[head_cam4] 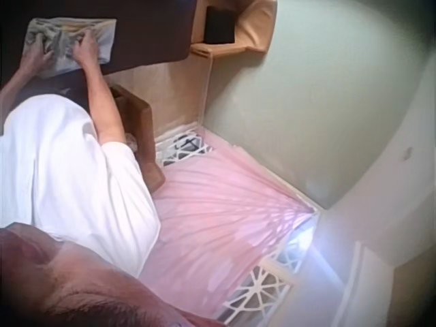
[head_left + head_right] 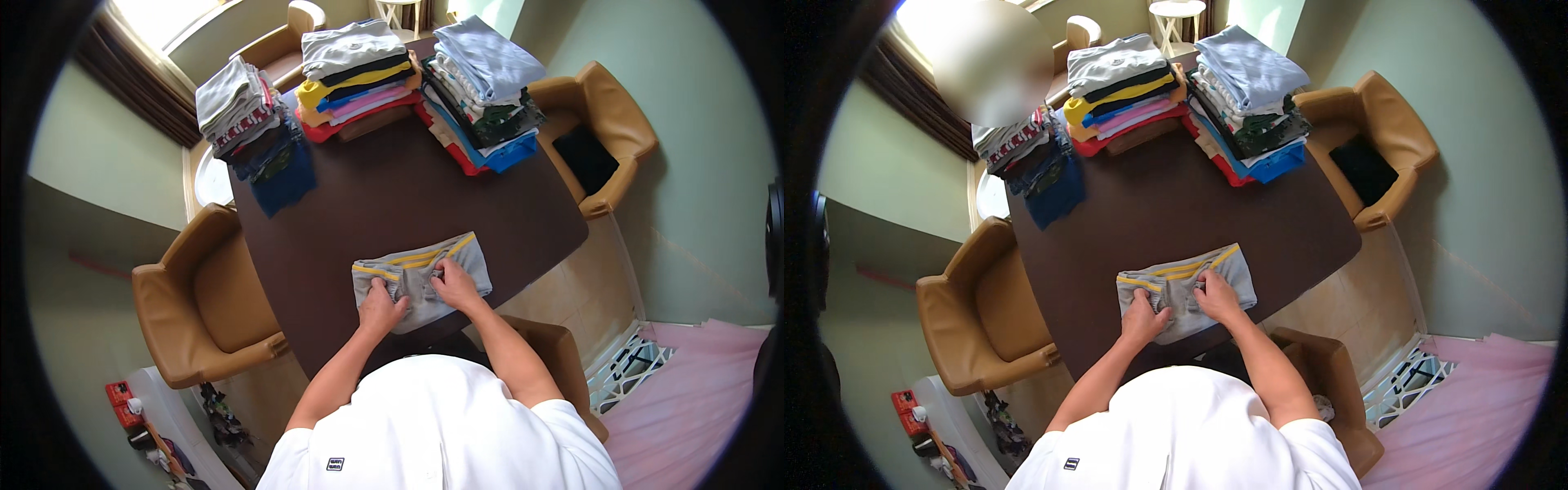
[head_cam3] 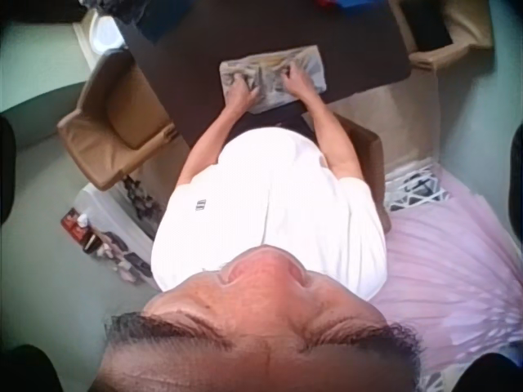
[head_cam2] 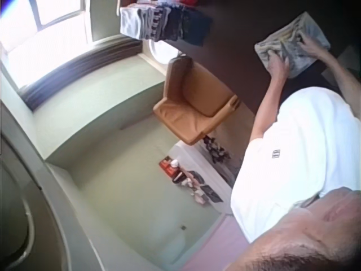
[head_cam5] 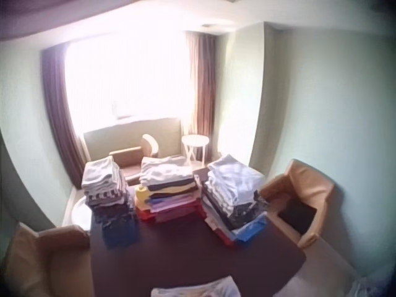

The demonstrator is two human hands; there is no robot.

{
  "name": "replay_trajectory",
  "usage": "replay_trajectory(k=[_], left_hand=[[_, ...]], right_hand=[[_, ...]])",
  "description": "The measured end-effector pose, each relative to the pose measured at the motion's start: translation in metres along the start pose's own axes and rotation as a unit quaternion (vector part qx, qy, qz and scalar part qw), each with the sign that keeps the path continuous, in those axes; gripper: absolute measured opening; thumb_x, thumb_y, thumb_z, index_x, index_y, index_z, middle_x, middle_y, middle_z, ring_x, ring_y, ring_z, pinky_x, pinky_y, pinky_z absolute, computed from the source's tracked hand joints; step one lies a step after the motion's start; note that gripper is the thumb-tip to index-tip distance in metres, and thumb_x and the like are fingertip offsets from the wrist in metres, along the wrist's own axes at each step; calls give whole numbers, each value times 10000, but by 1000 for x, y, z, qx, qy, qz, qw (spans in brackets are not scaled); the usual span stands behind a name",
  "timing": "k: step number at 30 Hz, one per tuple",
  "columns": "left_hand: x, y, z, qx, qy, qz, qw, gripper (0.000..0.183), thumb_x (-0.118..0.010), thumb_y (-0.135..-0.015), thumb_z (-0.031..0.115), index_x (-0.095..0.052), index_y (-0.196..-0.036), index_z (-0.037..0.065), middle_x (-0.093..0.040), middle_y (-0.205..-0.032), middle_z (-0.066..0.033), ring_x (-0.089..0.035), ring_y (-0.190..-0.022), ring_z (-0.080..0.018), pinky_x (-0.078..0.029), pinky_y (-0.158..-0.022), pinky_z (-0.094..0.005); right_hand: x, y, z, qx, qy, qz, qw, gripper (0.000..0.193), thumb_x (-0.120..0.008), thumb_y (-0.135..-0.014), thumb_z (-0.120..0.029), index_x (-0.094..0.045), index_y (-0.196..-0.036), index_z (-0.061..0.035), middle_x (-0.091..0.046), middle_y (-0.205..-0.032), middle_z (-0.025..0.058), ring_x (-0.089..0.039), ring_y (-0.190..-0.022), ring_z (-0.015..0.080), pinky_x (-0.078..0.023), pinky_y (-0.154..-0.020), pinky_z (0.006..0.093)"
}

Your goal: The person folds two pieces of clothing on a table. First, they fold a pair of gray sweatpants with yellow stripes, then a patterned white garment. Each item is smoothed, folded into a compact rectangle, and placed on a growing stack of folded clothes.

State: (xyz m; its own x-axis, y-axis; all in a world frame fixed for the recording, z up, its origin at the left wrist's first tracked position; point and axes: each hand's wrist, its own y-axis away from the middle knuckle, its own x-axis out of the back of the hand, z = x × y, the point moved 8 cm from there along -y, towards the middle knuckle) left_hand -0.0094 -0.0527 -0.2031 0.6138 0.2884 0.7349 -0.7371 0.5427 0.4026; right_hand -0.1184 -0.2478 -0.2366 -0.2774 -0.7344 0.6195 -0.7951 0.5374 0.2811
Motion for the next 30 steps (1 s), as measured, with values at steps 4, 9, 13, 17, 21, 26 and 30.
replay_trajectory(k=[4,9,13,17,21,26,30], left_hand=[[3,0,5,12,-33,-18,999,682,-804,-821,406,-445,-1224,-11,-671,-1156,-295,-689,-1042,-477,-545,-892,-540],[2,-6,13,22,-60,-15,998,688,-796,-787,376,-444,-1218,-29,-696,-1081,-298,-701,-1001,-479,-550,-887,-542],[5,-7,16,31,-45,-11,998,687,-782,-762,348,-458,-1232,-34,-711,-1065,-300,-706,-1010,-464,-551,-893,-533],[9,-9,9,40,-35,-9,999,713,-779,-763,356,-480,-1279,-36,-720,-1103,-277,-708,-1044,-434,-552,-907,-504],[7,-10,10,19,-57,-8,998,689,-789,-784,389,-479,-1225,-41,-727,-1030,-287,-723,-985,-442,-566,-871,-517],[1,-10,28,22,-139,-21,990,617,-769,-811,379,-489,-1169,-38,-732,-999,-283,-725,-964,-454,-575,-858,-522],[1,-12,30,17,-151,-12,988,559,-742,-813,326,-488,-1152,-38,-731,-992,-289,-722,-954,-468,-577,-856,-529]], right_hand=[[-1,1,2,23,-6,18,1000,331,-712,-894,-259,-587,-1142,-80,-667,-1122,180,-643,-1062,399,-520,-895,496],[1,0,0,38,27,44,998,315,-720,-887,-226,-580,-1112,-55,-675,-1042,171,-674,-959,365,-531,-827,463],[-4,-3,10,14,23,12,1000,349,-707,-902,-266,-579,-1176,-93,-665,-1141,182,-647,-1077,407,-523,-905,512],[-3,-1,1,5,34,4,999,410,-736,-882,-303,-574,-1183,-76,-657,-1168,185,-653,-1089,402,-529,-914,508],[8,10,-29,-8,91,-3,996,526,-782,-837,-342,-546,-1206,-51,-634,-1197,214,-657,-1088,413,-549,-906,521],[3,16,-44,-24,170,19,985,534,-759,-827,-287,-513,-1205,-3,-607,-1175,259,-660,-1058,446,-572,-881,529],[-9,7,-32,-26,172,40,984,458,-690,-832,-205,-511,-1185,26,-611,-1144,278,-667,-1028,459,-573,-876,534]])
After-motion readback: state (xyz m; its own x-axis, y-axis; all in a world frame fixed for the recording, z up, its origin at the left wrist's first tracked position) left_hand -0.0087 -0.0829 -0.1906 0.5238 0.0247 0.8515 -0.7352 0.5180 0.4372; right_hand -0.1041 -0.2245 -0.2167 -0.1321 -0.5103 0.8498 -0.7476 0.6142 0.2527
